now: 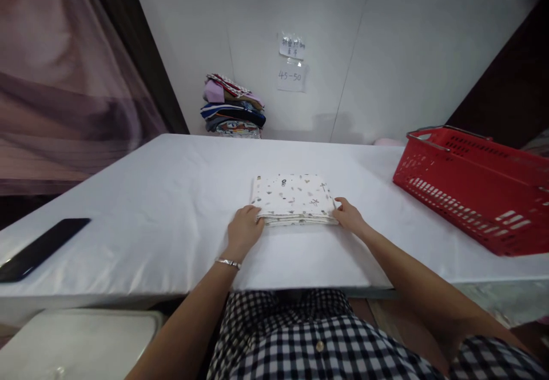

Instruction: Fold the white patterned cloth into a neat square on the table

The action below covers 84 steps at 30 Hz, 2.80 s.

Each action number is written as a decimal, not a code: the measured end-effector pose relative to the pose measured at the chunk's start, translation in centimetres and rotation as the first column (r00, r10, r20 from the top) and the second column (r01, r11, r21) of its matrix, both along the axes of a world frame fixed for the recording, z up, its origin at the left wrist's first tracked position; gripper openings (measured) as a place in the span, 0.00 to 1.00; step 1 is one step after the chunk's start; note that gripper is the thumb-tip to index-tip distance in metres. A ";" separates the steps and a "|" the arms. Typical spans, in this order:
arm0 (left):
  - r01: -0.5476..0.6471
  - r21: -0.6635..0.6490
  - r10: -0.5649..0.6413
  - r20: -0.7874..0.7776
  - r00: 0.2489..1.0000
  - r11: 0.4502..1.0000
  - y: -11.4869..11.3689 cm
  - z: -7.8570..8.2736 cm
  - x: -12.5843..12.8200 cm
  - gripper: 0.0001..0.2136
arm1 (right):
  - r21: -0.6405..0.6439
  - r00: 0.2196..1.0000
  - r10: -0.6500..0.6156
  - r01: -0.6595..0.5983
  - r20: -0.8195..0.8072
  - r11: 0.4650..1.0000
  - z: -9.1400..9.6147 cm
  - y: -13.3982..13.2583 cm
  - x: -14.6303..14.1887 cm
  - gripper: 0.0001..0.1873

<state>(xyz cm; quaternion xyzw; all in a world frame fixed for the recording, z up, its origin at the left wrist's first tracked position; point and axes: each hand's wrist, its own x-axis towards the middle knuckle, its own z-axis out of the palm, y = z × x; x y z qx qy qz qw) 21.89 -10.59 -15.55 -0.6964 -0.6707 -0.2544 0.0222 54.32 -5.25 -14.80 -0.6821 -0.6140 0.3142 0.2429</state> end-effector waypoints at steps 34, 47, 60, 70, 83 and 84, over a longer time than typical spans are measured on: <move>0.307 0.036 -0.287 -0.266 0.920 0.951 1.4 -3.2 1.2 0.27 | 0.403 0.702 0.296 -0.646 0.648 0.648 -3.9 -1.8 -3.3 0.27; 0.208 -0.022 -0.207 -0.220 0.953 0.978 3.6 0.0 4.3 0.27 | 0.190 0.796 0.443 -0.551 0.413 0.812 1.4 0.5 -5.1 0.34; 0.235 0.010 -0.227 -0.221 0.949 0.972 2.9 -1.7 4.4 0.26 | 0.214 0.873 0.296 -0.397 0.386 0.892 -3.7 7.8 -3.4 0.32; -0.008 -0.025 0.012 0.158 0.987 1.000 5.0 1.0 2.7 0.23 | 0.382 0.965 0.124 -0.028 -0.229 0.924 -7.1 8.1 -1.1 0.35; -0.161 -0.442 0.340 0.362 0.868 0.883 10.1 1.8 -0.9 0.27 | 0.448 0.962 0.128 -0.006 -0.242 0.894 -8.2 8.6 -0.6 0.38; -0.151 -0.394 0.305 0.366 0.879 0.907 10.7 2.3 -1.4 0.29 | 0.458 0.964 0.169 -0.058 -0.205 0.887 -8.1 8.3 -0.9 0.39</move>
